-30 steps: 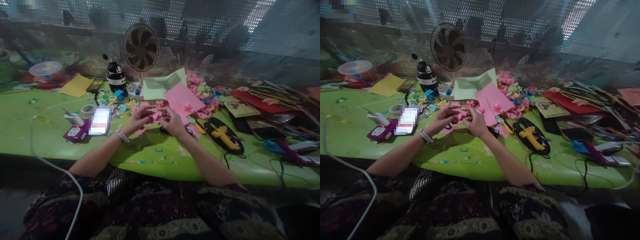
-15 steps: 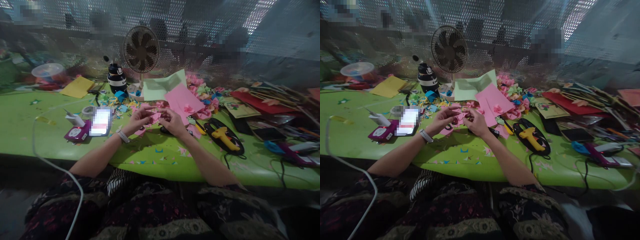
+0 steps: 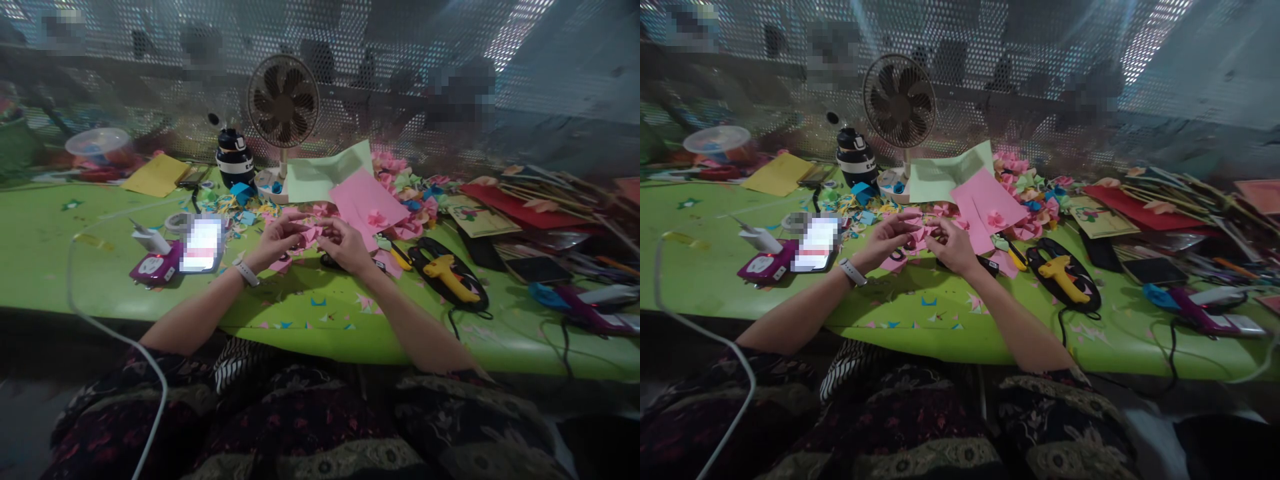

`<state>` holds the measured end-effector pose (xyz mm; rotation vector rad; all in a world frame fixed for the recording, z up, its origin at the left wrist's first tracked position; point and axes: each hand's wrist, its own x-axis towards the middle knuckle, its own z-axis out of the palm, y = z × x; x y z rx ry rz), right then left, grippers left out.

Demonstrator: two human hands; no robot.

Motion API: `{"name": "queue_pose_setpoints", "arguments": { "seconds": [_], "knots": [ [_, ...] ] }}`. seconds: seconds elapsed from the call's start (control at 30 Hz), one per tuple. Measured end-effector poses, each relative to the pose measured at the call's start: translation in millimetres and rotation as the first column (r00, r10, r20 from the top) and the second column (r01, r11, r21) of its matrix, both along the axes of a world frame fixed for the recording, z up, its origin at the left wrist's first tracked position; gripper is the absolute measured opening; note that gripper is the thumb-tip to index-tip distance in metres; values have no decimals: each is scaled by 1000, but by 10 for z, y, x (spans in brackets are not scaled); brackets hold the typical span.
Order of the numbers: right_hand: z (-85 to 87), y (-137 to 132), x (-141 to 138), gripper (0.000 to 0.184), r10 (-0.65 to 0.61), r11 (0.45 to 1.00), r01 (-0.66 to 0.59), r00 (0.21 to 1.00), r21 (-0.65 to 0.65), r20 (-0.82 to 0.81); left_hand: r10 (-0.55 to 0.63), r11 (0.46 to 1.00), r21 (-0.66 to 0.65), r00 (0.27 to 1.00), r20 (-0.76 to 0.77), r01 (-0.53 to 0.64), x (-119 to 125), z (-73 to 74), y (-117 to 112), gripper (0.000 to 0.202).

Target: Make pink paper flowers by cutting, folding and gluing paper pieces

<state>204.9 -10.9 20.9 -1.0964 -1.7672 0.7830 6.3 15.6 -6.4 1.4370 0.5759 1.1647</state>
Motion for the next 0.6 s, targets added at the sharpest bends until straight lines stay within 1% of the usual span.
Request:
{"name": "queue_pose_setpoints", "arguments": {
  "seconds": [0.1, 0.23, 0.43, 0.6],
  "knots": [
    [6, -5, 0, 31, -16, 1000, 16, 1000, -3, 27, -8, 1000, 28, 1000, 5, 7, 15, -2, -5, 49],
    [8, -23, -9, 35, -83, 996, 81, 990, 21, 114, 9, 997, 75, 1000, -10, -8, 54, 4, -37, 48],
    [12, -63, -44, 38, -149, 987, 125, 953, 103, 264, 15, 999, 49, 999, -38, -14, 82, 5, -68, 45],
    [8, -56, -45, 37, -147, 987, 123, 951, 103, 272, 15, 999, 46, 1000, -24, -14, 57, 3, -47, 45]
  ]
}}
